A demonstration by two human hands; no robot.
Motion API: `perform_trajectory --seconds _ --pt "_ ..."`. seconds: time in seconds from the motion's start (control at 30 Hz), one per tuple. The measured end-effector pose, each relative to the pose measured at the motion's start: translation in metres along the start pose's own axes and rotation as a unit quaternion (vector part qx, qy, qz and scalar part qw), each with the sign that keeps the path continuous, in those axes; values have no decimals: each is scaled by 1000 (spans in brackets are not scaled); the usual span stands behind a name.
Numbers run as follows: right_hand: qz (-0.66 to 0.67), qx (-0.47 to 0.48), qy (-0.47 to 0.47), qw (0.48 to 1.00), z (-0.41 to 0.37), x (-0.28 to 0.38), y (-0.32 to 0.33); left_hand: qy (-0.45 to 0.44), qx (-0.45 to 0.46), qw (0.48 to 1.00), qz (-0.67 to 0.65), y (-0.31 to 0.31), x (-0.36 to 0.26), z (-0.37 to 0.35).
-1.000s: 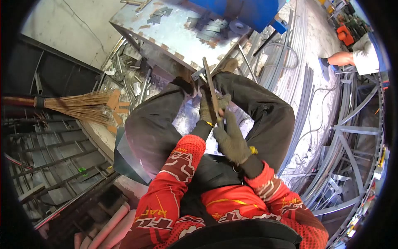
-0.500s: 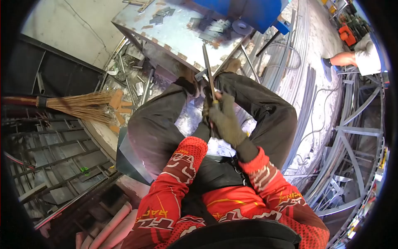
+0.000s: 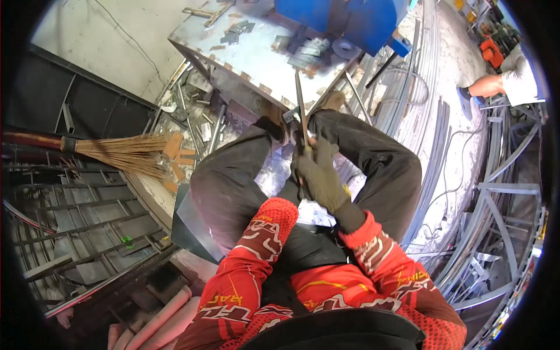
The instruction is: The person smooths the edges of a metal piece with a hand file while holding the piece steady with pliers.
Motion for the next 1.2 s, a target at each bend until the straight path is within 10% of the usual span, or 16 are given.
perform_trajectory --seconds 0.07,0.47,0.77,0.9,0.93,1.0,1.07,1.2 --pt "-55 -44 97 993 -27 -14 9 -2 6 1000 -6 -4 2 5" --pt "-11 -6 -63 998 -48 -32 13 21 26 999 5 -16 -2 15" --pt "-74 14 22 997 -19 23 26 -1 24 1000 -5 -37 -22 5" --pt "-141 -62 137 978 -16 53 68 -134 5 858 495 -81 -88 -36" --pt "-177 -82 137 971 -16 49 82 -21 82 794 601 -65 -77 -35" --pt "-184 -99 97 973 -27 43 97 -293 266 523 755 -115 -110 -63" --pt "-189 -114 58 973 -36 32 106 -43 39 845 532 -89 -136 -50" --pt "-181 -117 87 972 -27 -9 113 59 69 727 680 -125 -192 -58"
Point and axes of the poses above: each hand's wrist, its own z-axis towards the middle knuckle, its own y-axis out of the back of the hand, x = y × z, the point moved 9 cm from there along z, towards the middle knuckle, and after that the axes turned 6 degrees about -y, right-handed, at the moved point
